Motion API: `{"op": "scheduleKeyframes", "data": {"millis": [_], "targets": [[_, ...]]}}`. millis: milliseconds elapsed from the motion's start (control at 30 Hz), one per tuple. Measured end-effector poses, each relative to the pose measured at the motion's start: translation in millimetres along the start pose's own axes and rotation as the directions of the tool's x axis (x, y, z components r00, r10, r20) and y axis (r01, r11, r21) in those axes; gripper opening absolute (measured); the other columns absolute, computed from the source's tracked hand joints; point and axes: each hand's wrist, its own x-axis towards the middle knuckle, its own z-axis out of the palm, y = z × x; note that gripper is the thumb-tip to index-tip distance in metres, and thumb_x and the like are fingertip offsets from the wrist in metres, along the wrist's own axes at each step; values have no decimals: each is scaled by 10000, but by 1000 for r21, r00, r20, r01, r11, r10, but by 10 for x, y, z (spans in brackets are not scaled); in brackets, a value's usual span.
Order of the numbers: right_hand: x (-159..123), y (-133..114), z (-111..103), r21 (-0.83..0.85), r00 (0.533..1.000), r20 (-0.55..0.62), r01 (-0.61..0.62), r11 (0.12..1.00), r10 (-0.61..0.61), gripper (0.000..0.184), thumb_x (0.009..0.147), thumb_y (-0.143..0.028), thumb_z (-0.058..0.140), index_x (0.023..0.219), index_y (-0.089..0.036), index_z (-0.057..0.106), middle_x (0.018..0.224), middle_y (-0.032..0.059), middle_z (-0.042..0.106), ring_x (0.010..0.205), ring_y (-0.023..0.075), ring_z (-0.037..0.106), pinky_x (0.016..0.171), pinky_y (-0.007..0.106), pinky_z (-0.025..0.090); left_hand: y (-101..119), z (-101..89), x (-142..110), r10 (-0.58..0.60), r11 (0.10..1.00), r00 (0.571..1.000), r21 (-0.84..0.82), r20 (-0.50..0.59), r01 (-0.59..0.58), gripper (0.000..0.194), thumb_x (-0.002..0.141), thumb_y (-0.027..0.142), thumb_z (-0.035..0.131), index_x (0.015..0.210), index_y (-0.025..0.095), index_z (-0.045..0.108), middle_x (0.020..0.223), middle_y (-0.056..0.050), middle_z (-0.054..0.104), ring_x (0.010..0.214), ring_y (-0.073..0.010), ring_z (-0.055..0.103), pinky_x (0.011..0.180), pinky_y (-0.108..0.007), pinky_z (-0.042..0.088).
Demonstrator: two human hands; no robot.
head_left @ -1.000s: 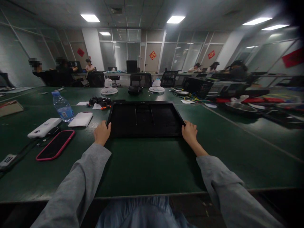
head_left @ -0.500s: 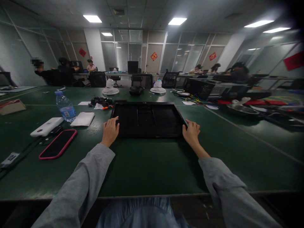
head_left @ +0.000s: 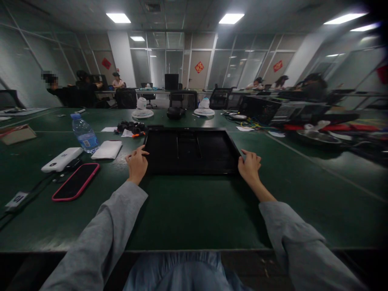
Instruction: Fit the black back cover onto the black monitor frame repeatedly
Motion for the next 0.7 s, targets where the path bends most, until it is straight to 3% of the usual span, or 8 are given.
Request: {"op": "scheduleKeyframes", "data": {"millis": [400, 567, 700], "targets": [[-7, -27, -9, -4, 1000, 15, 2, 1000, -2, 454, 919, -265, 422, 1327, -128, 566, 1302, 227, 547, 1242, 389, 429, 976, 571, 413, 14, 18, -25, 115, 993, 991, -19, 73, -114, 453, 932, 112, 430, 1335, 240, 592, 1139, -71, 788, 1265, -260, 610, 1111, -522, 264], [-75, -96, -46, -43, 998, 24, 67, 997, -66, 488, 933, -302, 436, 1381, -123, 512, 1360, 243, 521, 1288, 406, 413, 993, 583, 403, 56, 14, -40, 135, 991, 989, -9, 57, -134, 428, 957, 138, 429, 1346, 219, 587, 1197, -96, 765, 1249, -267, 603, 1101, -512, 294], [-192, -216, -38, -72, 985, 34, 172, 982, -170, 569, 964, -325, 417, 1484, -94, 410, 1441, 259, 471, 1344, 396, 385, 1044, 577, 377, 132, 33, -76, 161, 987, 986, 19, 49, -162, 368, 1027, 262, 402, 1337, 205, 591, 1311, -133, 706, 1271, -280, 578, 1106, -510, 310]]}}
